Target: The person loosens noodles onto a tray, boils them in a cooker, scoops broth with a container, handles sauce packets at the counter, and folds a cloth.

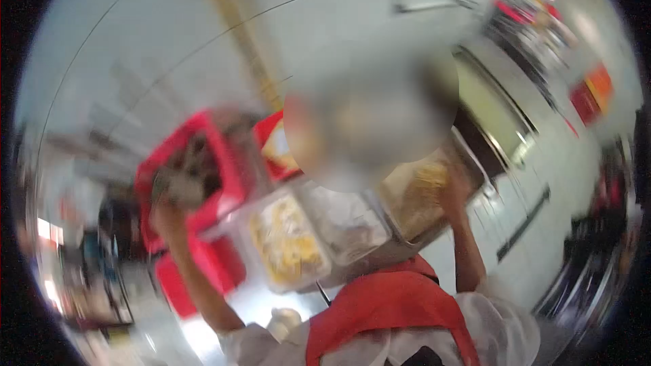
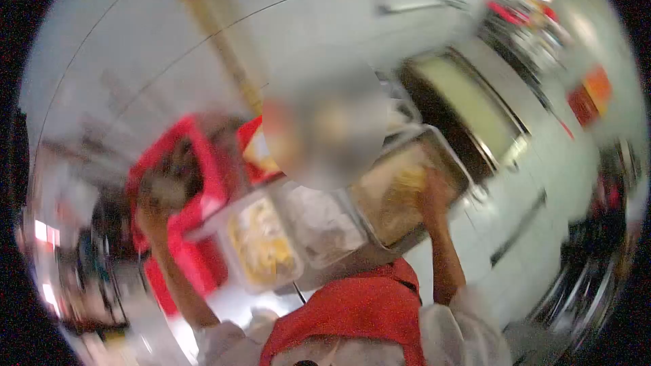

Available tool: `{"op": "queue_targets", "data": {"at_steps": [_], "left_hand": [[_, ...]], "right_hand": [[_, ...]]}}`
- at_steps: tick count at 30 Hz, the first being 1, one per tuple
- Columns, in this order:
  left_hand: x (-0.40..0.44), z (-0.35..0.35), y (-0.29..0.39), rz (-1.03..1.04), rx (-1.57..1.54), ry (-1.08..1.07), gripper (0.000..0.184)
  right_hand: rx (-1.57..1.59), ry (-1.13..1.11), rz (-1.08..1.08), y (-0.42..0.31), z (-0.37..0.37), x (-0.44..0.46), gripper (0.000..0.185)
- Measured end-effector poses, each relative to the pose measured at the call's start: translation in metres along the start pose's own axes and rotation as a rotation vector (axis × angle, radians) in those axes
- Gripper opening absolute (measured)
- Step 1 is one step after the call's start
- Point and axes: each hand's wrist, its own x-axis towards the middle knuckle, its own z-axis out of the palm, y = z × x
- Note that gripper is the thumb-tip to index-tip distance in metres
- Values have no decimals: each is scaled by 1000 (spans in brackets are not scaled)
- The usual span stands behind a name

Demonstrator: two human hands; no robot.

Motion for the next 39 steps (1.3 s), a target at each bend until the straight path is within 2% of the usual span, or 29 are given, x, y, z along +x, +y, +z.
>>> {"op": "queue_targets", "data": {"at_steps": [1,4,6,7,8,10,11,12,14,16,17,19,22,23,25,26,28,31,33,34,35,37,38,39], "left_hand": [[-21,-30,23,-61,-219,38,26],[-86,-74,31,39,-228,126,32],[-129,-93,38,-24,-122,130,32],[-144,-96,43,-39,-61,159,31],[-164,-100,48,-227,-106,11,31],[-196,-94,59,-250,-89,-52,30],[-210,-92,62,-270,-66,-112,29],[-223,-87,65,-256,-81,-119,29],[-248,-72,73,-259,46,-73,24],[-260,-59,80,-252,46,-58,20],[-266,-57,85,-255,58,-49,17],[-270,-58,96,-251,12,-35,10],[-281,-57,107,-314,-6,-198,10],[-287,-52,107,-307,-11,-197,10],[-302,-33,103,-346,28,-196,12],[-307,-26,104,-334,24,-198,12],[-312,-17,105,-367,64,-197,16],[-310,-13,114,-427,62,-162,21],[-305,-13,119,-429,38,-153,24],[-302,-13,120,-455,65,-217,23],[-300,-12,121,-480,92,-282,23],[-305,0,114,-434,119,-219,23],[-304,0,115,-449,137,-223,25],[-304,0,116,-462,156,-231,27]], "right_hand": [[-32,94,-113,-24,-27,0,48],[-267,-26,-331,-18,-62,-17,46],[-301,-23,-439,-41,-90,-15,45],[64,-120,-414,-68,-108,-15,38],[421,-202,-369,-92,-126,-21,34],[848,-454,-228,-117,-148,-37,30],[1253,-574,-428,-133,-145,-48,34],[1455,-787,-584,-154,-150,-52,33],[1766,-1411,-781,-196,-161,-62,31],[1802,-1590,-749,-231,-164,-94,31],[2258,-1475,-906,-255,-155,-118,33],[2718,-1284,-1057,-262,-153,-128,37],[2515,-1231,-1067,-239,-164,-108,33],[2326,-1393,-1114,-232,-171,-95,34],[2122,-1525,-1152,-226,-174,-93,35],[2243,-1337,-1150,-227,-169,-103,36],[2352,-1123,-1152,-223,-169,-106,36],[2164,-1245,-1168,-214,-179,-94,37],[2237,-1195,-1119,-210,-186,-98,42],[2260,-1172,-1103,-207,-190,-96,44],[2102,-1353,-984,-195,-199,-87,36],[1765,-1485,-897,-177,-204,-70,32],[1595,-1456,-923,-168,-199,-58,35],[1320,-1475,-750,-149,-189,-46,42]]}}
